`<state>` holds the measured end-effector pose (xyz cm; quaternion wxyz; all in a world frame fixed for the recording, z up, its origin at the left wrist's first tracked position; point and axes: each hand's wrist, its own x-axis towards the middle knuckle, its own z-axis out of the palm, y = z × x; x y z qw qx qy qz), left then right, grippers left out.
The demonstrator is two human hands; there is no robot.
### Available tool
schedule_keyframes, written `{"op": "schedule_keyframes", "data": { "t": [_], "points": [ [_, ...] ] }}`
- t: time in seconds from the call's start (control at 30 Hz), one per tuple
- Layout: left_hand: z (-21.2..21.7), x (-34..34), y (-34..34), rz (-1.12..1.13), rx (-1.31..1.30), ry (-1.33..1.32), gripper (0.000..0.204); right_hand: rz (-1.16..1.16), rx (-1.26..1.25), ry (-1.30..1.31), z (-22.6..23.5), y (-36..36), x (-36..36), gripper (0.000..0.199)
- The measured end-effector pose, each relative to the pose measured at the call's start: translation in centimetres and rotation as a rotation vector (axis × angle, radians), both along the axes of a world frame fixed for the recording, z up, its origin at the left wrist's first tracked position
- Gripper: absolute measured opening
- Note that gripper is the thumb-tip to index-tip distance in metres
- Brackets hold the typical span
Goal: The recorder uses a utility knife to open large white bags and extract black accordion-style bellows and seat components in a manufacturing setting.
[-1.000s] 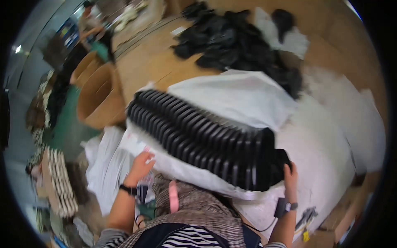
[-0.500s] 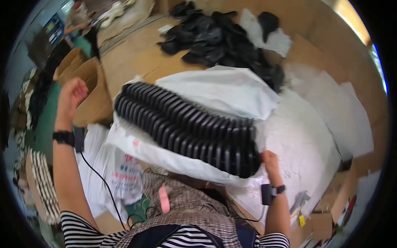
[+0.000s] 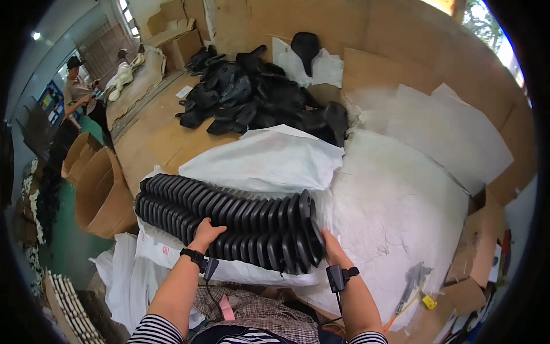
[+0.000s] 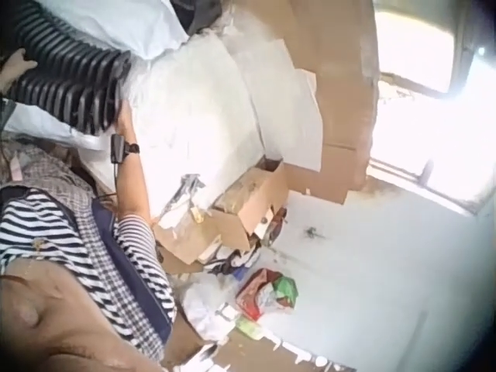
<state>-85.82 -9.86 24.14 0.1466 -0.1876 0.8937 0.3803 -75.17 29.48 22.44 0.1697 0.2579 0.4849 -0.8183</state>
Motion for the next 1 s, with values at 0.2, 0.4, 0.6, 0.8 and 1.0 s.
{"op": "schedule_keyframes", "data": {
  "t": [0.2, 0.4, 0.6, 0.8, 1.0],
  "points": [
    [2.0, -0.3, 2.2, -0.042, -0.397, -0.148, 0.082, 0.185, -0.213, -0.205, 1.5, -0.9, -2.9, 0.058],
    [0.3, 2.4, 1.1, -0.023, -0.388, -0.074, 0.090, 0.509, -0.027, 0.121, 1.2, -0.3, 2.2, 0.081],
    [3.4, -3.3, 4.4, 0.051, 0.309, -0.220, 0.068, 0.159, -0.286, 0.008, -3.5, -0.4, -2.2, 0.079],
    [-2.3, -2.7, -0.6, -0.151, 0.143, -0.043, 0.060, 0.311, -0.313, 0.003, -2.6, -3.3, 1.2, 0.083],
    [-0.5, -2.0, 2.3, -0.049, -0.166, 0.019, 0.069, 0.238, -0.333, -0.042, -3.1, -3.6, 1.2, 0.068]
  ]
}}
